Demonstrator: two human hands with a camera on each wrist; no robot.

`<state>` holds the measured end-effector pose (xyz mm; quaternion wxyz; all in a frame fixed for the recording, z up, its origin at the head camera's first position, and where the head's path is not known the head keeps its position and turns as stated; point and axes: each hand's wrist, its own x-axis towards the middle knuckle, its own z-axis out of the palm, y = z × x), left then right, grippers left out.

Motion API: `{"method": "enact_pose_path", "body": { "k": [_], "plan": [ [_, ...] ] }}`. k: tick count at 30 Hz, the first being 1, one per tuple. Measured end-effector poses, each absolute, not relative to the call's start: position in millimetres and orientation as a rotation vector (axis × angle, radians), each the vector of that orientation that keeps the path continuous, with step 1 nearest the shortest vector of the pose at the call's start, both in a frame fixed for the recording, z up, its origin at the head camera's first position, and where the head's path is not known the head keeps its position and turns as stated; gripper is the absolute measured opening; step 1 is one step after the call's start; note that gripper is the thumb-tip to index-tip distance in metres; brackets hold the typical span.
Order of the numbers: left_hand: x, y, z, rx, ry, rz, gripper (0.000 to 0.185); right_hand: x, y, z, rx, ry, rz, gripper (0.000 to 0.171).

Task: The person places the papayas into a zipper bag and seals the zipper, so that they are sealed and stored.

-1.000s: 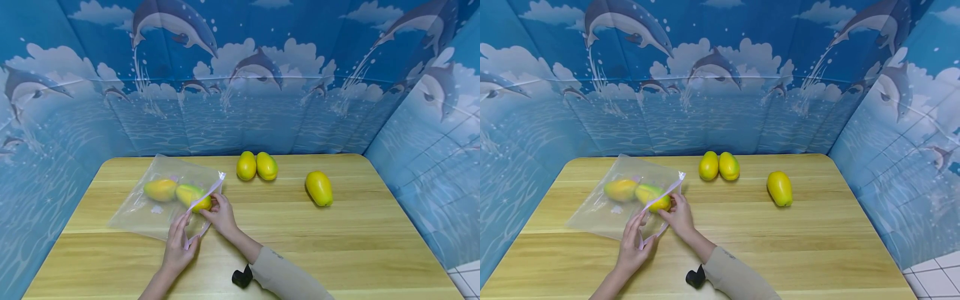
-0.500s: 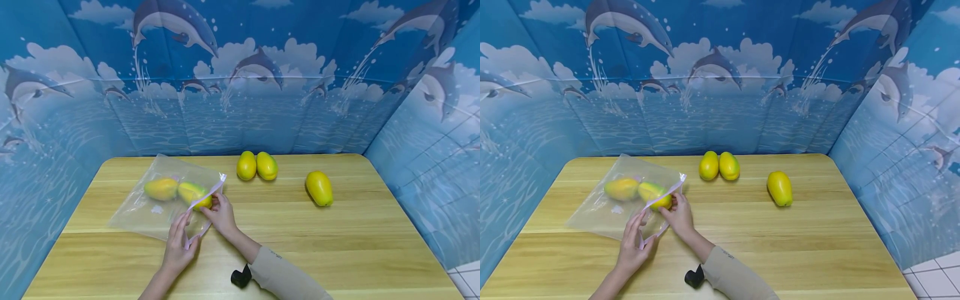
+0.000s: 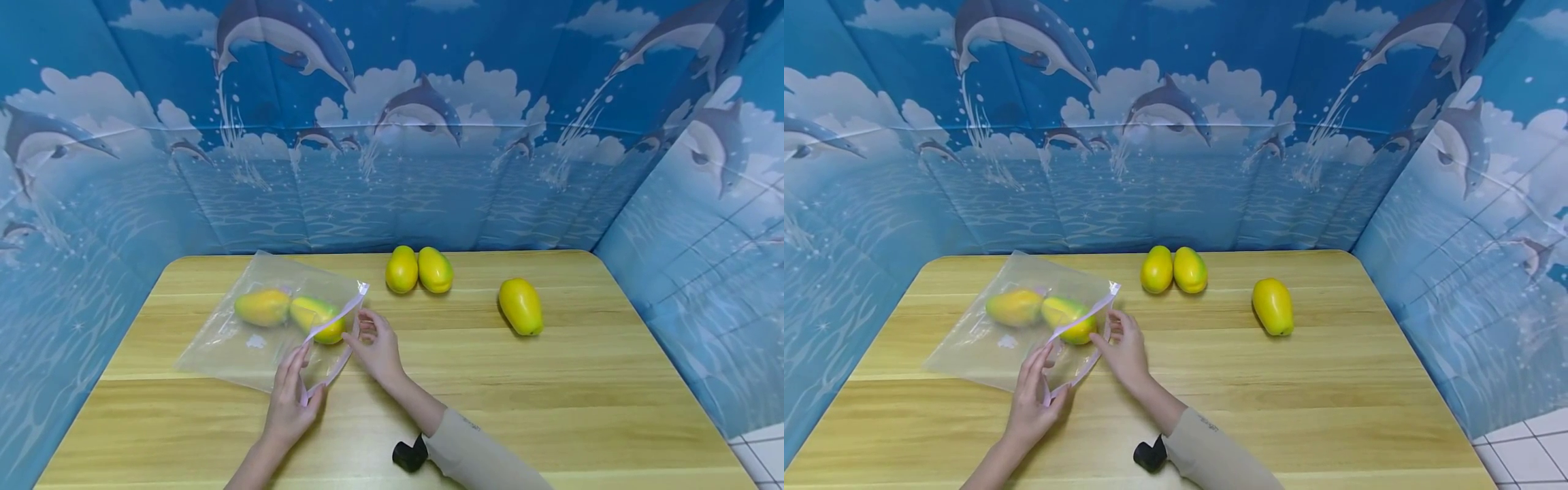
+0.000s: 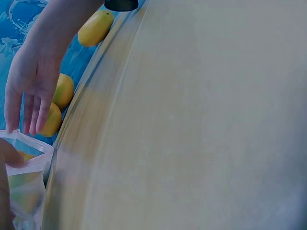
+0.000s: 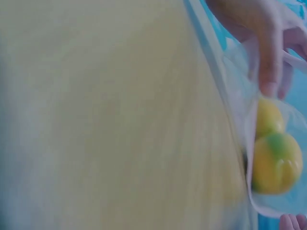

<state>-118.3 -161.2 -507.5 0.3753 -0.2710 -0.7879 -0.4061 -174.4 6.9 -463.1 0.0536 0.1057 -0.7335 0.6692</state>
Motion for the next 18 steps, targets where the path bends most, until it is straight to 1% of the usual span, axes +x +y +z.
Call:
{"method": "enact_pose_path", "body": {
  "k": [6, 18],
  "plan": [
    [-119.2, -161.7, -508.7, -0.694, -2.012, -1.04, 0.073, -168.7, 34.7, -437.3, 0.239, -2.204, 2.008, 0.05],
    [-117.9, -160.5, -506.9, -0.693, -2.017, -1.036, 0.072, -176.2, 102.3, -427.6, 0.06, -2.018, 1.772, 0.05]
  ]
}}
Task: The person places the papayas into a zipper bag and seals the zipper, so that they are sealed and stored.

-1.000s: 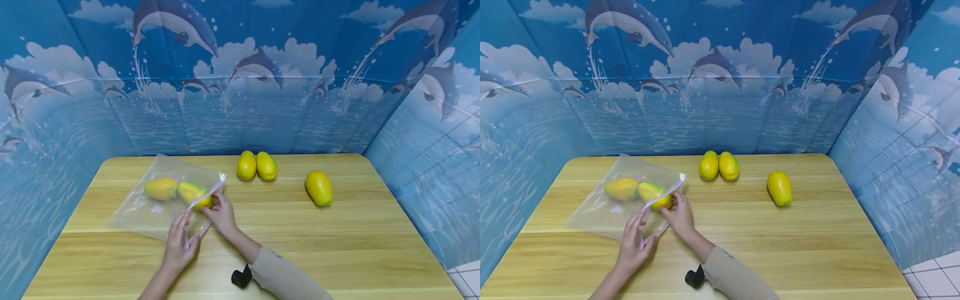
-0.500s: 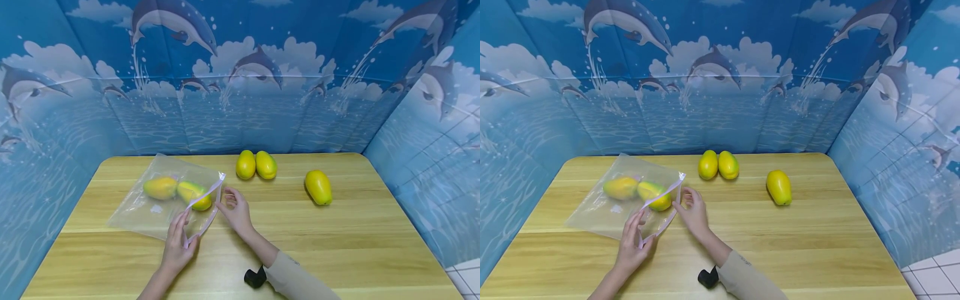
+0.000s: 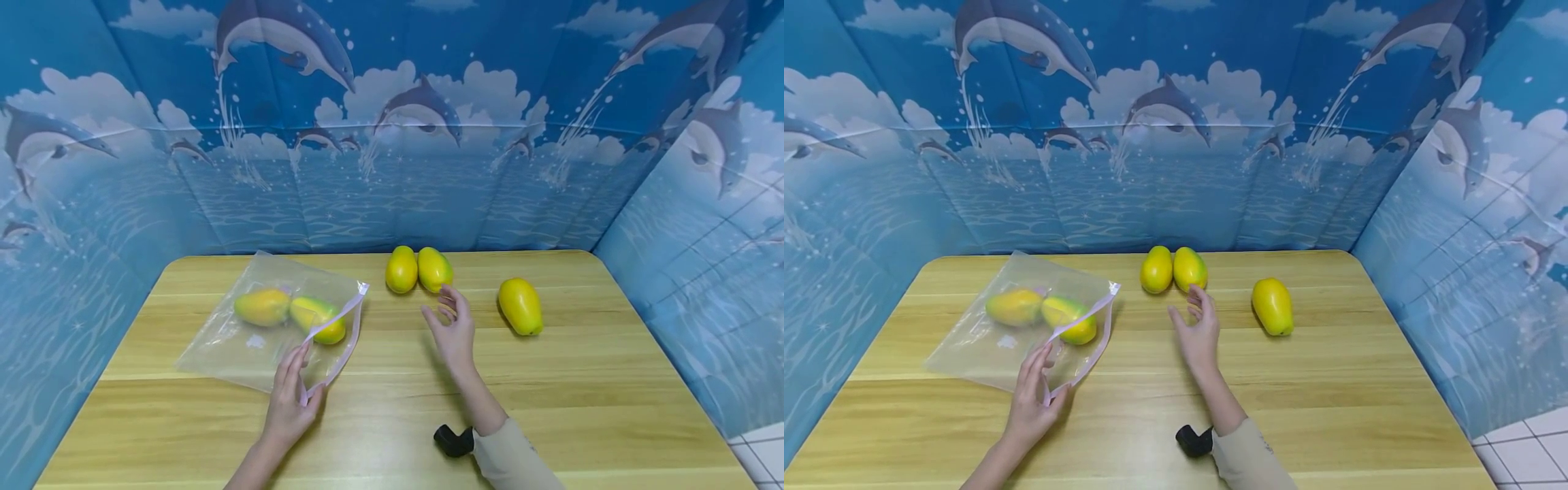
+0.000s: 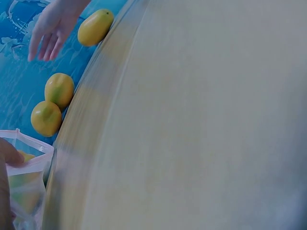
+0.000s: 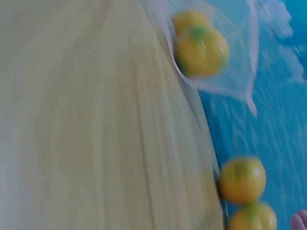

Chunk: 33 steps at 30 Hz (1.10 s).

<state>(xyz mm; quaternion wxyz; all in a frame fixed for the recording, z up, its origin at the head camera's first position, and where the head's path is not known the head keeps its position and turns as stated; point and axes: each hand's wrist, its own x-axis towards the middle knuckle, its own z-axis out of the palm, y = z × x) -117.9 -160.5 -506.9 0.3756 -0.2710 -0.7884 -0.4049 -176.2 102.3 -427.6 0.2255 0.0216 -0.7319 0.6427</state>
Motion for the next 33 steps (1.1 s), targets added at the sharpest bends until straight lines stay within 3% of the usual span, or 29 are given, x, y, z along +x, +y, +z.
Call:
{"method": "enact_pose_path", "body": {
  "k": [16, 33],
  "plan": [
    [-117.7, -160.2, -507.5, -0.688, -2.017, -1.037, 0.072, -187.2, 208.5, -462.0, -0.351, -1.889, 1.465, 0.051],
    [-118.2, -161.1, -508.5, -0.692, -2.009, -1.037, 0.072, -180.9, 233.6, -481.7, -0.558, -2.123, 1.397, 0.06]
  ]
}}
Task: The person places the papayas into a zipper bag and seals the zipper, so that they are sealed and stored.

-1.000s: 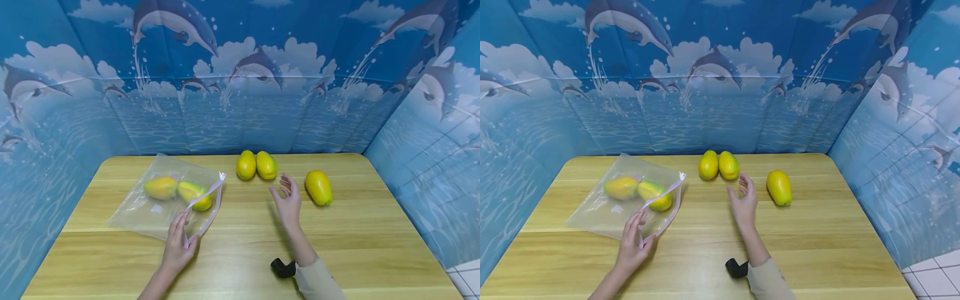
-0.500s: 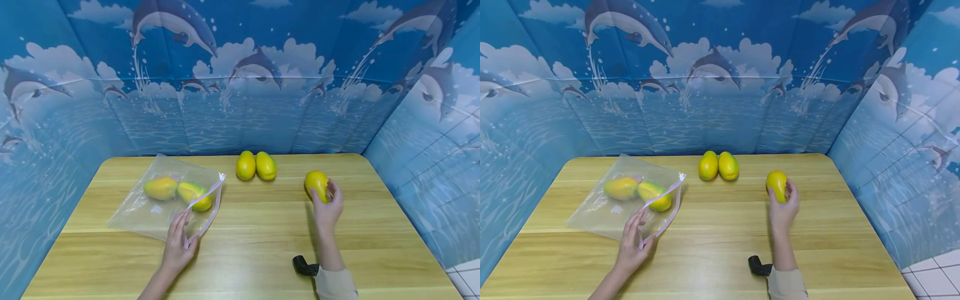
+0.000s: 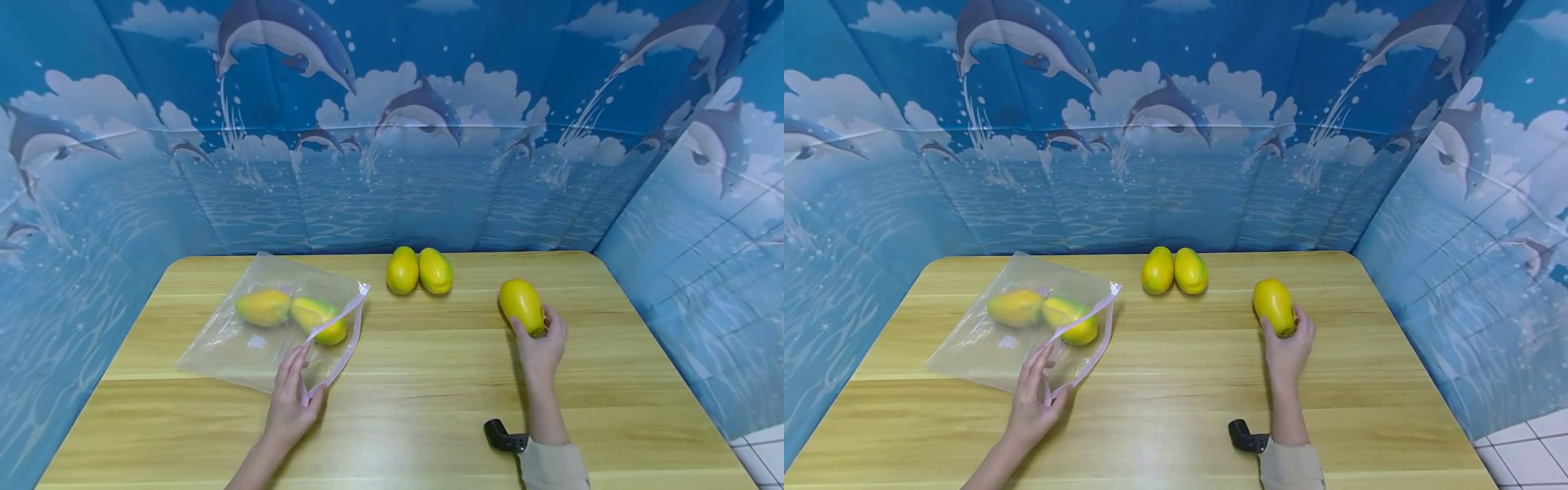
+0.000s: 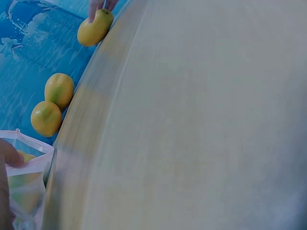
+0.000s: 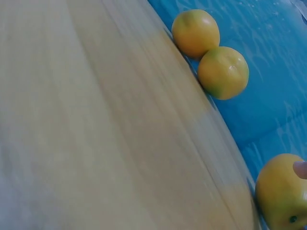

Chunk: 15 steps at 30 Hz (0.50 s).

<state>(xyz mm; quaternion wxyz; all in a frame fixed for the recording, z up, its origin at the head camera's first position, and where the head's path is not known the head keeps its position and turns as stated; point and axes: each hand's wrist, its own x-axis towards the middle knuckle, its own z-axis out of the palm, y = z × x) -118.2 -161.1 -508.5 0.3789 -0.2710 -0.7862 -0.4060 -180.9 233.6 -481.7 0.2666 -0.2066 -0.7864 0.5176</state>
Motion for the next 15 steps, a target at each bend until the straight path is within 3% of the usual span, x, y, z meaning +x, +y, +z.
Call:
{"method": "enact_pose_path", "body": {
  "k": [15],
  "plan": [
    [-117.9, -160.0, -505.7, -0.693, -2.018, -1.027, 0.07, -184.9, 239.8, -492.0, -0.616, -2.126, 1.524, 0.066]
  ]
}}
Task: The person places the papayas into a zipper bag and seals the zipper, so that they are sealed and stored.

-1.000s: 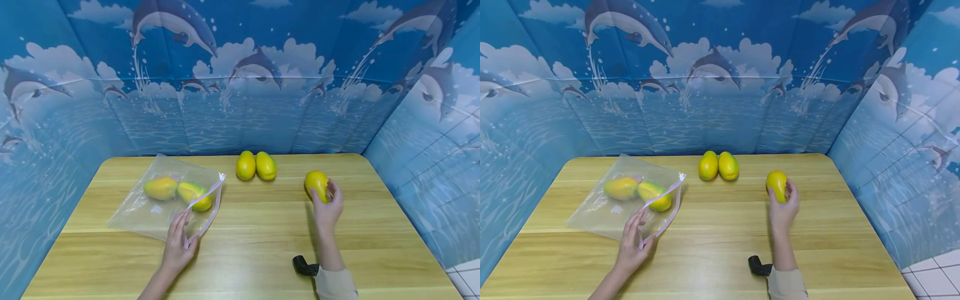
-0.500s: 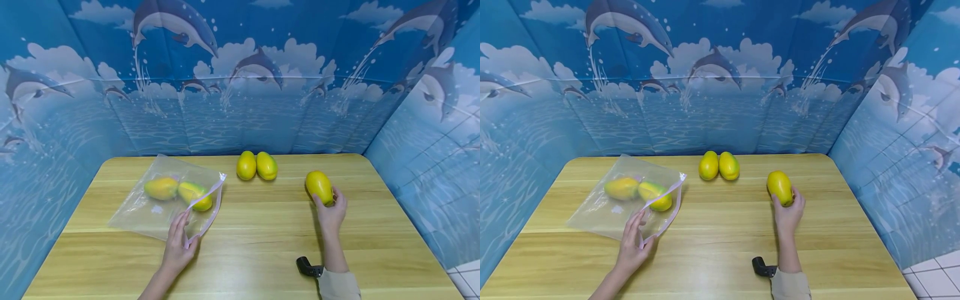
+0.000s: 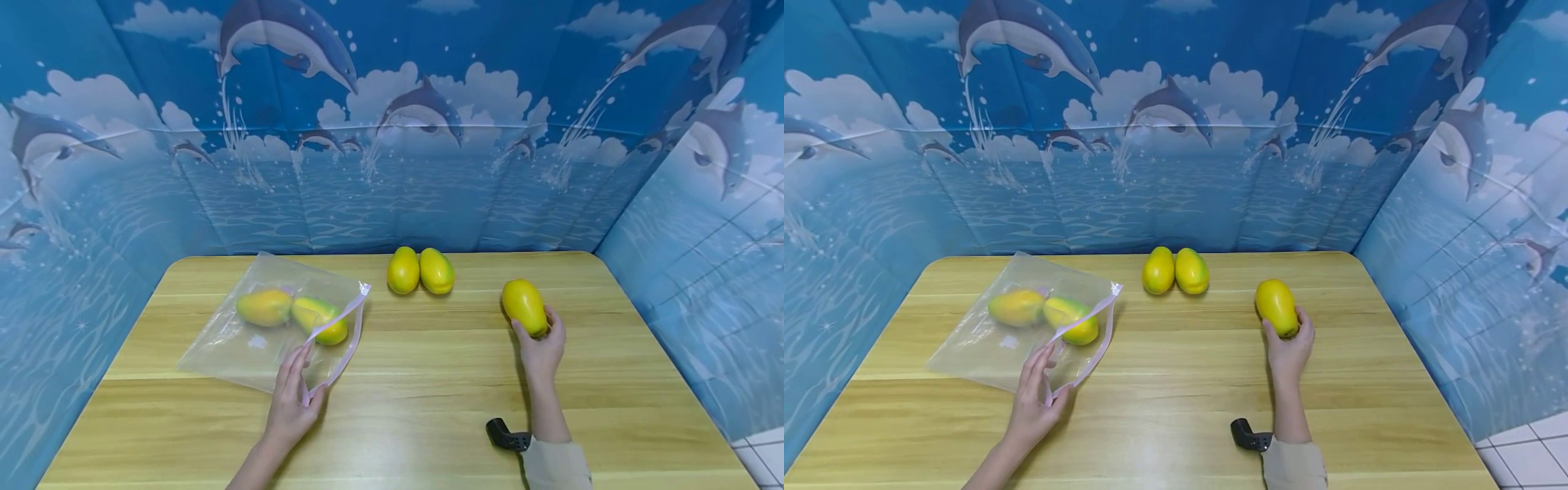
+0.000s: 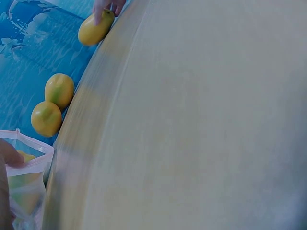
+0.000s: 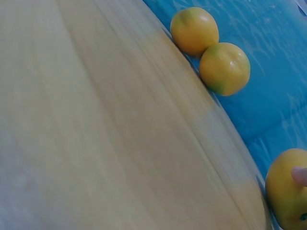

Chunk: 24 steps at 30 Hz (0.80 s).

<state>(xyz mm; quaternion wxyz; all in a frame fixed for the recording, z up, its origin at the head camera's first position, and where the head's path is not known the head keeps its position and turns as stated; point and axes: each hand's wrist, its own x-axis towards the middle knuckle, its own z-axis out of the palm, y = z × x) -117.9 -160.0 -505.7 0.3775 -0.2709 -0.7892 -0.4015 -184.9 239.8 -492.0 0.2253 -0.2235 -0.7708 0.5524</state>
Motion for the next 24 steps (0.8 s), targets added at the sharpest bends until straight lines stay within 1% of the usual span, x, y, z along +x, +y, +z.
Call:
{"method": "enact_pose_path", "body": {
  "k": [12, 21, 24],
  "plan": [
    [-117.7, -160.1, -504.6, -0.69, -2.024, -1.019, 0.07, -184.4, 239.4, -491.9, -0.667, -2.061, 1.634, 0.064],
    [-117.6, -160.1, -505.4, -0.688, -2.026, -1.012, 0.07, -182.4, 235.7, -484.0, -0.621, -2.041, 1.704, 0.064],
    [-117.7, -160.5, -505.4, -0.686, -2.028, -1.009, 0.07, -180.0, 230.5, -479.5, -0.549, -2.051, 1.708, 0.063]
  ]
}}
